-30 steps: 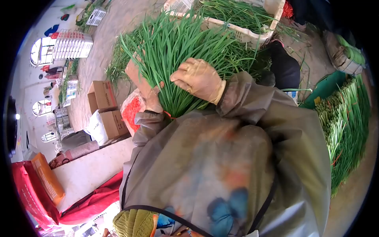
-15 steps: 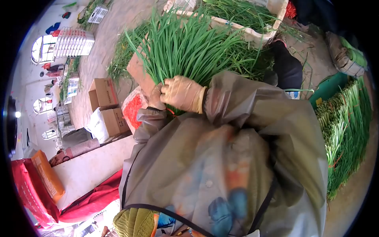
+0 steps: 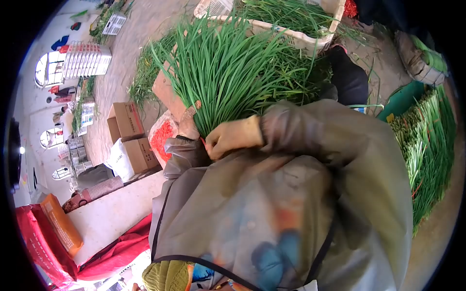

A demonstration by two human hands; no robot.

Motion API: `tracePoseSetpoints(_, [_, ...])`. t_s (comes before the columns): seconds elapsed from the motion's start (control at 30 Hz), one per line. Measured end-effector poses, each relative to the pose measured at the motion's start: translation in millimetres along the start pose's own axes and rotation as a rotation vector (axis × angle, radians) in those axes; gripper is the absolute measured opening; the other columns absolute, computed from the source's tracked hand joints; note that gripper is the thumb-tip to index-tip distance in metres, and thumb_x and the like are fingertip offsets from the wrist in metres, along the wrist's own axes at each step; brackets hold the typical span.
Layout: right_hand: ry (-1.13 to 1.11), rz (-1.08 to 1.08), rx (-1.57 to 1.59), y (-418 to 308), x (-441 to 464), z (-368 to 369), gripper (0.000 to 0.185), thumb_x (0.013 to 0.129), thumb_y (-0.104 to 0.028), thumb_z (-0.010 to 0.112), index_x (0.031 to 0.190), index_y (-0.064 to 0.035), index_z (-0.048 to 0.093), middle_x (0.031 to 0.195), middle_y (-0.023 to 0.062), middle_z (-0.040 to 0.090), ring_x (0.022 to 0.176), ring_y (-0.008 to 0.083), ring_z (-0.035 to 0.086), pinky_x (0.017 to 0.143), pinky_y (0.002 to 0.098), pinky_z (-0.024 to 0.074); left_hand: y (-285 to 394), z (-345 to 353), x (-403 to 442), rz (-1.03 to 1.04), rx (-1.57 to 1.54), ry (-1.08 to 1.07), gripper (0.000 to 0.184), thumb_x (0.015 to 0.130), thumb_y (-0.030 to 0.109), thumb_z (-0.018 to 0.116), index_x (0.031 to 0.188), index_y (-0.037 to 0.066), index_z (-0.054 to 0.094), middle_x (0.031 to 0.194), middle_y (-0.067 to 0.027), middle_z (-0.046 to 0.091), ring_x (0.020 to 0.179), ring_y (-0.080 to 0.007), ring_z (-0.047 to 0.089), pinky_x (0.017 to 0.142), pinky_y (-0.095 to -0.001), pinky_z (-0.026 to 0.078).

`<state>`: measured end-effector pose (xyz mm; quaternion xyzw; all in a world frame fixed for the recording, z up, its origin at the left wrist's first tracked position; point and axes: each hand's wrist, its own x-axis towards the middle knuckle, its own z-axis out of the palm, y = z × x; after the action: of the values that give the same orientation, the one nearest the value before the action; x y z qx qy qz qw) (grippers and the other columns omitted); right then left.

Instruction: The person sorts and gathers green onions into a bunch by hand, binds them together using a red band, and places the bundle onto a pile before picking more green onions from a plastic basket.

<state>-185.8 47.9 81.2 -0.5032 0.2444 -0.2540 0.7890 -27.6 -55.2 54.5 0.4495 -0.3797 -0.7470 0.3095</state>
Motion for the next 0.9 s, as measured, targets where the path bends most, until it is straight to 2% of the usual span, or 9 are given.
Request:
tracePoseSetpoints(0.1, [0.361,0.264,0.009,-24.2,-54.5,-31.1,0.015,0.076,-0.018,0.063,0.086,-0.0058,0.061,0.077,0.0050,0.062,0.072,0.0162,0.060,0.064,0.0299,0.0482,-4.3,-8.2,2.4,0.012,-0.055,0.012,0.039,0.078,0.011,0.059,0.115,0.001,0.053,0.103,-0.0103,0.061,0.086,-0.0238,0.061,0.078,-0.0345,0.049])
tracePoseSetpoints(0.23, [0.888,0.342,-1.421,-2.8,-104.2,-67.2,0.024,0.075,-0.024,0.064,0.094,-0.0089,0.064,0.085,0.0119,0.063,0.078,0.0329,0.059,0.071,0.0402,0.0476,-1.4,-5.8,3.2,-0.043,-0.049,-0.031,0.037,0.078,0.011,0.059,0.113,0.002,0.054,0.103,-0.0086,0.061,0.087,-0.0217,0.060,0.078,-0.0331,0.050])
tracePoseSetpoints(0.3, [0.907,-0.002,-0.770,-18.8,-106.8,-56.3,0.018,0.079,-0.029,0.057,0.086,-0.0138,0.064,0.083,0.0095,0.062,0.076,0.0292,0.060,0.068,0.0374,0.0480,-0.6,0.5,1.5,-0.068,-0.057,0.002,0.037,0.078,0.012,0.060,0.113,0.003,0.054,0.103,-0.0083,0.060,0.089,-0.0214,0.059,0.078,-0.0331,0.049])
tracePoseSetpoints(0.37, [1.019,-0.287,-0.986,-31.1,-89.9,-40.9,0.019,0.080,-0.031,0.056,0.083,-0.0133,0.063,0.081,0.0092,0.063,0.075,0.0283,0.060,0.066,0.0361,0.0481,-0.2,2.8,-1.5,-0.050,-0.046,-0.011,0.036,0.077,0.011,0.061,0.112,0.003,0.055,0.102,-0.0078,0.060,0.090,-0.0209,0.059,0.079,-0.0330,0.049])
tracePoseSetpoints(0.57, [0.669,0.186,-0.862,35.2,-41.0,-50.8,0.049,0.081,-0.049,0.055,0.103,-0.0061,0.062,0.087,0.0180,0.064,0.079,0.0350,0.061,0.072,0.0416,0.0471,12.2,30.1,-25.5,0.263,0.187,-0.039,0.053,0.076,-0.001,0.060,0.125,0.002,0.041,0.111,-0.0077,0.055,0.094,-0.0176,0.054,0.085,-0.0305,0.043])
tracePoseSetpoints(0.67, [0.585,0.033,0.463,41.8,-32.3,-53.5,0.063,0.084,-0.054,0.048,0.123,-0.0043,0.047,0.121,0.0106,0.052,0.106,0.0282,0.050,0.088,0.0415,0.0398,27.6,56.2,-46.7,0.421,0.365,-0.139,0.060,0.077,0.001,0.063,0.130,0.002,0.034,0.118,-0.0101,0.050,0.103,-0.0207,0.051,0.090,-0.0321,0.041])
tracePoseSetpoints(0.77, [0.379,-0.486,0.926,9.2,-21.3,-35.8,0.053,0.086,-0.046,0.049,0.118,-0.0035,0.050,0.121,0.0110,0.048,0.108,0.0231,0.045,0.091,0.0373,0.0365,57.3,85.1,-80.0,0.494,1.424,-0.386,0.066,0.075,0.009,0.067,0.131,-0.001,0.035,0.132,-0.0146,0.039,0.123,-0.0252,0.034,0.102,-0.0348,0.026])
tracePoseSetpoints(0.83, [0.389,-0.502,0.952,-5.5,-27.4,-36.4,0.051,0.086,-0.044,0.050,0.117,-0.0036,0.050,0.118,0.0103,0.049,0.105,0.0219,0.046,0.088,0.0360,0.0371,87.8,71.3,-74.2,0.221,0.934,-0.876,0.062,0.075,0.015,0.067,0.128,-0.002,0.040,0.134,-0.0177,0.038,0.123,-0.0242,0.036,0.104,-0.0351,0.025])
tracePoseSetpoints(0.9, [0.452,-0.499,0.898,-13.3,-37.5,-41.8,0.048,0.086,-0.042,0.050,0.115,-0.0037,0.051,0.115,0.0095,0.050,0.101,0.0208,0.047,0.085,0.0347,0.0377,108.1,27.4,-60.5,-0.068,0.455,-0.686,0.055,0.078,0.013,0.064,0.126,-0.002,0.041,0.127,-0.0155,0.045,0.116,-0.0230,0.043,0.101,-0.0347,0.031])
